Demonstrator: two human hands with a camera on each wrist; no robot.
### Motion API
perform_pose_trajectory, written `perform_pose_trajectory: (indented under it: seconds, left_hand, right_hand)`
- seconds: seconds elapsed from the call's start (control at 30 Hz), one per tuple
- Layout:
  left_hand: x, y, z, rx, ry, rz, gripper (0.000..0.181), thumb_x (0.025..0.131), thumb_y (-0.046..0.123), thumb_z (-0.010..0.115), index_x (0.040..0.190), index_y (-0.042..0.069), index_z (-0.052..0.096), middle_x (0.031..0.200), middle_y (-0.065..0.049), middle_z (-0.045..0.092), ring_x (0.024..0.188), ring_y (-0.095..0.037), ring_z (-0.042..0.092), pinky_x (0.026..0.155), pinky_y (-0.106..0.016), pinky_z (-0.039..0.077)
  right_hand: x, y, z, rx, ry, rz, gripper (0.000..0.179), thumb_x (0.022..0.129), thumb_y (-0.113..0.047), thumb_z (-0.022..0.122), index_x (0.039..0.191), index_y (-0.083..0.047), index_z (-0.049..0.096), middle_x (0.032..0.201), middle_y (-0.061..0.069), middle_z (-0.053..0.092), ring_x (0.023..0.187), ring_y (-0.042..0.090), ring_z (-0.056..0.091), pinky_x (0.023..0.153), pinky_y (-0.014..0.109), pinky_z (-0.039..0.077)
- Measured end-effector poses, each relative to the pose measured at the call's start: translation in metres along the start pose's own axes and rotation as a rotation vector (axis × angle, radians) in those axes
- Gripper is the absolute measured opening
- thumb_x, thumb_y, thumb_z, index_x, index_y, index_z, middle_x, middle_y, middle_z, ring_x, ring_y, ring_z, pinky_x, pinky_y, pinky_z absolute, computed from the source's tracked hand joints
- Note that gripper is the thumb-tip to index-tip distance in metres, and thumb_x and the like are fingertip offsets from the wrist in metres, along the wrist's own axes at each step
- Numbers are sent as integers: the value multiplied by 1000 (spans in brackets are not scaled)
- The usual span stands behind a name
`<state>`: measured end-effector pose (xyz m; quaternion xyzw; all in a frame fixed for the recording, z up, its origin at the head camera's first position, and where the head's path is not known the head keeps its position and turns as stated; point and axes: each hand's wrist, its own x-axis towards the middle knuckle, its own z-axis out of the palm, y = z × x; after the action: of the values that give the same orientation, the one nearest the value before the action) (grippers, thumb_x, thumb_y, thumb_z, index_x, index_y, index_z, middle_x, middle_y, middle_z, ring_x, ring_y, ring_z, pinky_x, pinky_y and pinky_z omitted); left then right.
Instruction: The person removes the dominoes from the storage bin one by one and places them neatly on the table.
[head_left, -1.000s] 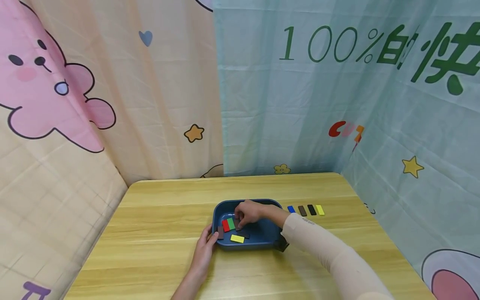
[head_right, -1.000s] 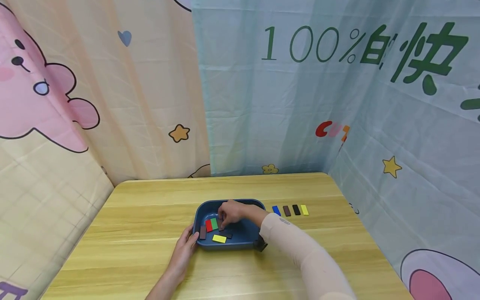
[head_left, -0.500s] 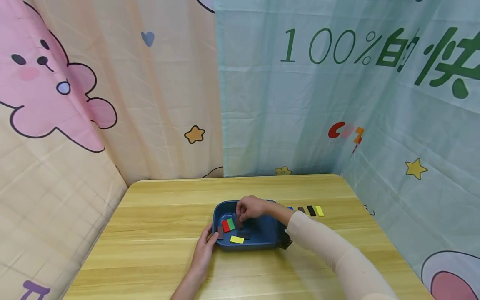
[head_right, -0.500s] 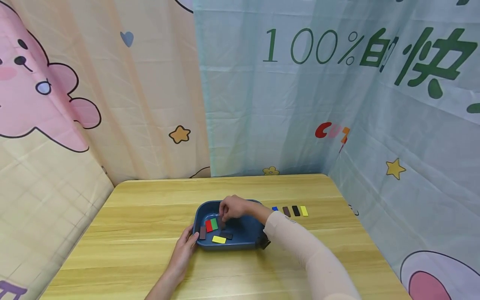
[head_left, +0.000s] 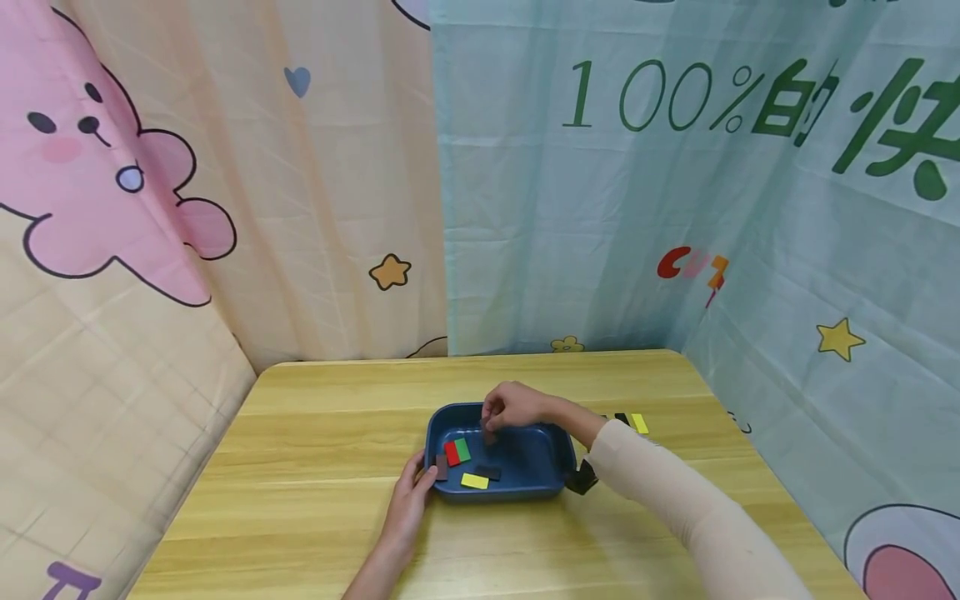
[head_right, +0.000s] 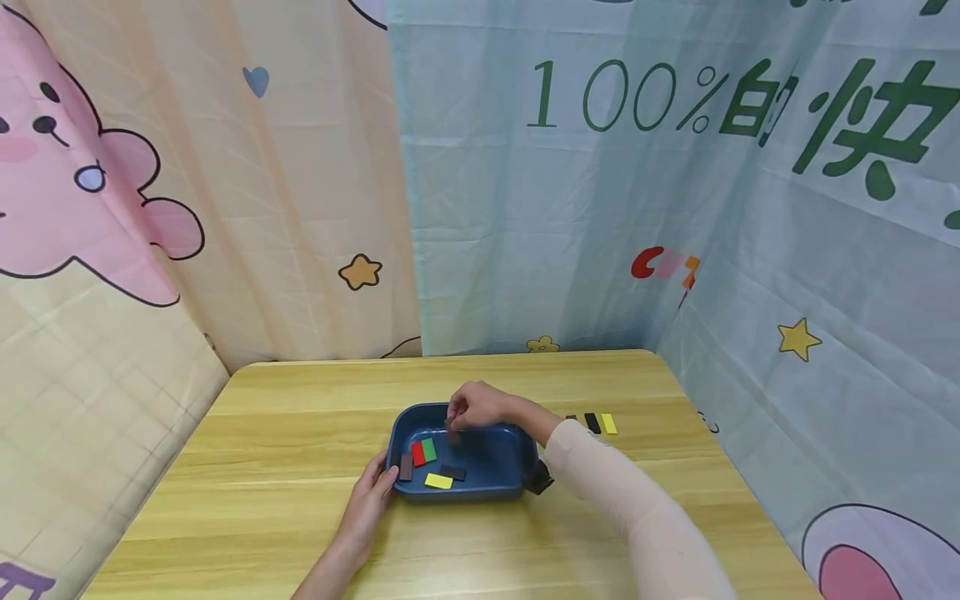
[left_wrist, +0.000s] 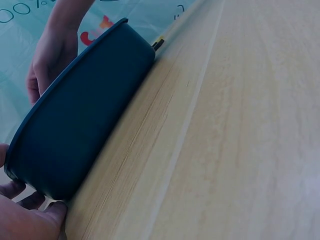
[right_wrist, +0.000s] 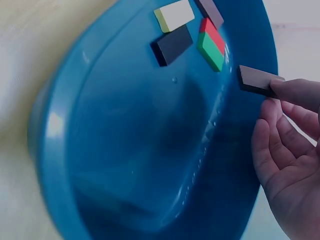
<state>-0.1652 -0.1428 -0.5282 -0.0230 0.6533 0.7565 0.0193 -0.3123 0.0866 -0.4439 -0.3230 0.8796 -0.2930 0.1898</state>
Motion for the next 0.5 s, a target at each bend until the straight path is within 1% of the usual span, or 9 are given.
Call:
perform_pose_trajectory:
  seconds: [0.13, 0.23, 0.5]
  left_hand:
    - [-1, 0, 0, 12, 0, 9, 48, 112, 16, 45, 153, -8, 36, 158, -32, 30, 143, -45, 35, 118, -59, 29]
    - [-1, 1, 0, 23, 1, 16, 48, 112, 17, 45, 153, -8, 36, 158, -32, 30, 143, -46, 34, 118, -59, 29]
    - [0, 2, 1, 15, 1, -7, 50, 112, 17, 45, 154, -7, 34, 159, -31, 29, 144, -44, 33, 118, -59, 28]
  right_hand:
    - [-7, 3, -7, -16, 23, 1, 5, 94, -7, 73, 98, -8, 74, 85, -5, 68, 78, 12, 61, 72, 27, 52]
    - [-13, 6, -12, -7, 40, 9, 5, 94, -7, 73, 98, -9, 74, 85, -5, 68, 78, 12, 60, 72, 27, 52]
    - [-28, 11, -24, 39, 67, 44, 5, 96, -7, 72, 99, -10, 74, 86, -3, 68, 80, 16, 60, 73, 30, 53]
